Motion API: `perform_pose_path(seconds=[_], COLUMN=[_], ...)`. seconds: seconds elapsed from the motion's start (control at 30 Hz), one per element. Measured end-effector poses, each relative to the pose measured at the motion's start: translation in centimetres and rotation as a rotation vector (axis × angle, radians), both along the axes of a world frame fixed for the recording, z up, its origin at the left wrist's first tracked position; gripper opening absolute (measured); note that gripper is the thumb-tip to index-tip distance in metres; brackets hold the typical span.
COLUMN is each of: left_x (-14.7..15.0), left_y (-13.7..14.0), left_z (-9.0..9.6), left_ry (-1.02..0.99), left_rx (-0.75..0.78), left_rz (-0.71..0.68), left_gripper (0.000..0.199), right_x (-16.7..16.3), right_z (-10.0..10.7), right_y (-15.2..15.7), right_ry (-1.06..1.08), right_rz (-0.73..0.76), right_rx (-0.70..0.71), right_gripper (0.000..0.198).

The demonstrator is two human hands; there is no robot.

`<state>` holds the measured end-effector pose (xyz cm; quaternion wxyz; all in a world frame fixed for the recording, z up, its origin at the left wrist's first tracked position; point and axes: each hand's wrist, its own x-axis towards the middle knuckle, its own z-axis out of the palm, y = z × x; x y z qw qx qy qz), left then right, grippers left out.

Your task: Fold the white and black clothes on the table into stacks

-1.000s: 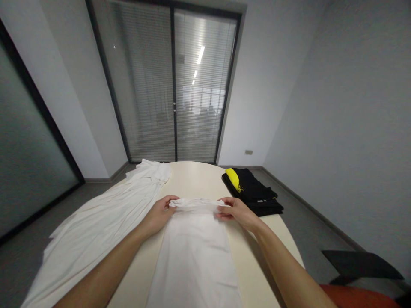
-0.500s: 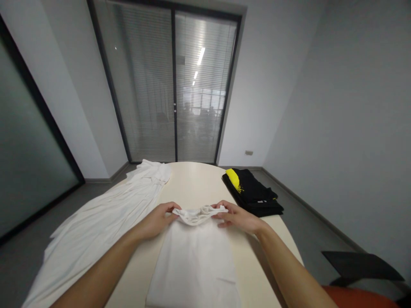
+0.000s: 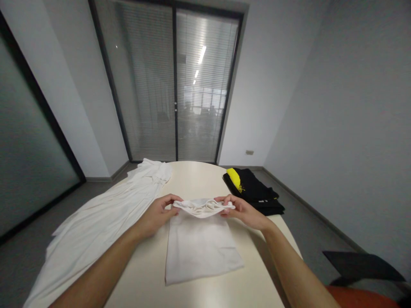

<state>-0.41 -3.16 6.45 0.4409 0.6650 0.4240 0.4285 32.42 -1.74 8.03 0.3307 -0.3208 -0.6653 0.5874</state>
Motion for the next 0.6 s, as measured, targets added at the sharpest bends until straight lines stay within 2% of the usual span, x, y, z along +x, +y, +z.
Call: perform_pose_path(seconds=[0.13, 0.3, 0.43, 0.6], left_x=[-0.9, -1.4, -1.2, -0.8], left_y=[-0.9, -1.0, -1.1, -1.2], left_z=[1.2, 1.6, 1.6, 1.4], left_ry=[0.102, 0.296, 0.401, 0.529], left_rx=[-0.113, -0.295, -0.292, -0.227], left_rz=[-0.225, -0.47, -0.551, -0.552], left_gripper=[0.031, 0.034, 0.035, 0.029], right_x=[1.4, 1.4, 1.0, 0.4], right_z=[1.0, 0.6, 0.6, 0.9], right_y=[-0.2, 0.1, 0.0, -0.4], right_ry=[-0.158, -0.308, -0.326, -0.364], right_rz=[0.184, 0.352, 0.415, 0.439], right_rx=[-0.013, -0.075, -0.133, -0.132], right_gripper=[0.034, 0.036, 0.036, 0.036])
